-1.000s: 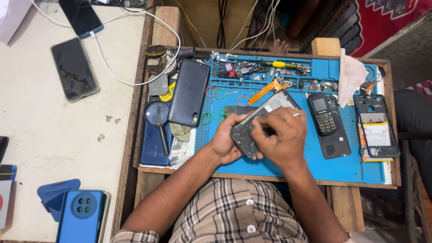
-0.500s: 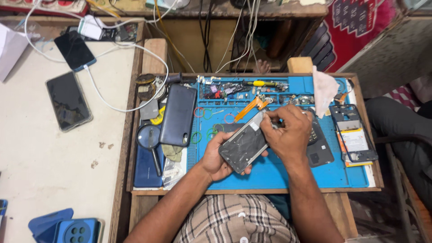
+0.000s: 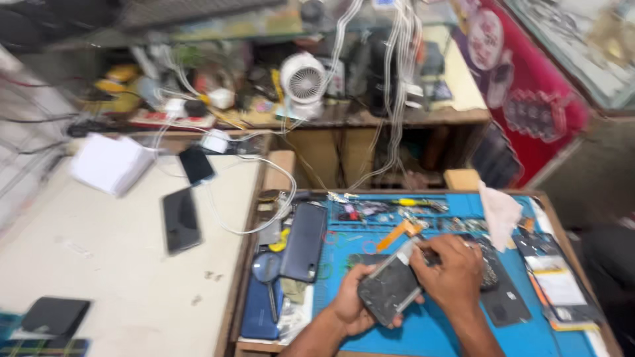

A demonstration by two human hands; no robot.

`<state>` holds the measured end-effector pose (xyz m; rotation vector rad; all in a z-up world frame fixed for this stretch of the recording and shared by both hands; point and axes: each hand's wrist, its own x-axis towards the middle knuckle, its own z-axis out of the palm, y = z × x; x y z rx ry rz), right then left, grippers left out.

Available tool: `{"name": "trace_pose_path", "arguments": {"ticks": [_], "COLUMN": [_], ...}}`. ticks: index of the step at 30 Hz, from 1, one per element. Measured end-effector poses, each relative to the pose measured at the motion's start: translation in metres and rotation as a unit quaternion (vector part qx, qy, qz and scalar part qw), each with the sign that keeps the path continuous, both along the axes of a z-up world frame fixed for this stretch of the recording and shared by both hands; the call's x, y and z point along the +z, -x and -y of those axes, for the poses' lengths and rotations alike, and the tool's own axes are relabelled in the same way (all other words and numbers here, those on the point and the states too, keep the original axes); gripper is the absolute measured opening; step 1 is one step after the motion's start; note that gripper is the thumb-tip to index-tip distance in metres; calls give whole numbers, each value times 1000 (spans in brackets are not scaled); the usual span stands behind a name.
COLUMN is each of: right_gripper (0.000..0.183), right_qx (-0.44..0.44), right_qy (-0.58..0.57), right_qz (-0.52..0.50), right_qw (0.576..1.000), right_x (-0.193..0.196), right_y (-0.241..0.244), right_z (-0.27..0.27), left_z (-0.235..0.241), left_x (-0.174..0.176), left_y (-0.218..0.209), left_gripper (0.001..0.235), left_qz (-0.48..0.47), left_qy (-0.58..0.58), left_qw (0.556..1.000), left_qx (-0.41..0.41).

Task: The person handles a disassembled smartphone, using a small tool to pry and adjust internal components. They repeatedly open and close the device, manipulate a ribbon cable, and wipe the screen with a cloth.

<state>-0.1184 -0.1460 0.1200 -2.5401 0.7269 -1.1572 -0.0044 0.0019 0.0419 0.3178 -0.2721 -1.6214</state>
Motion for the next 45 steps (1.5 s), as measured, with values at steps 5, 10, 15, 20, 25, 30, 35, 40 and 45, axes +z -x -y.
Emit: {"name": "trace_pose_path", "arguments": {"ticks": [5, 10, 15, 20, 25, 30, 35, 40, 45], "right_gripper": [14, 15, 15, 10, 10, 9, 11, 13, 12], "right_qx": [47, 147, 124, 124, 114, 114, 109, 95, 87], "right_qy": [-28, -48, -154, -250, -288, -316, -307, -286, -301], "right_qz": [5, 51, 140, 150, 154, 155, 149, 131, 119], "right_qw": [998, 987, 970, 949, 938, 929, 934, 945, 942], "right_x": [-8, -10, -20, -50, -57, -57, -61, -60, -59], "right_y": [6, 16, 31, 56, 75, 72, 75, 76, 76], "right_z": [-23, -41, -32, -13, -3, -5, -7, -8, -9], "left_z": [4, 7, 8, 13, 36, 42, 34, 28, 33], "left_x": [-37, -28, -19, -54, -79, -123, -145, -152, -164], "left_y": [0, 4, 5, -4, -45, -65, -66, -56, -62], "left_gripper": [69, 57, 61, 66, 88, 97, 99, 98, 89], "left_qz": [7, -44, 108, 129, 162, 140, 165, 201, 256], "left_qy": [10, -78, -37, -37, 27, 60, -12, -56, 18], "left_qw": [1000, 989, 978, 978, 986, 988, 986, 965, 942], "left_qx": [6, 120, 176, 159, -26, -22, 32, 160, 215]}}
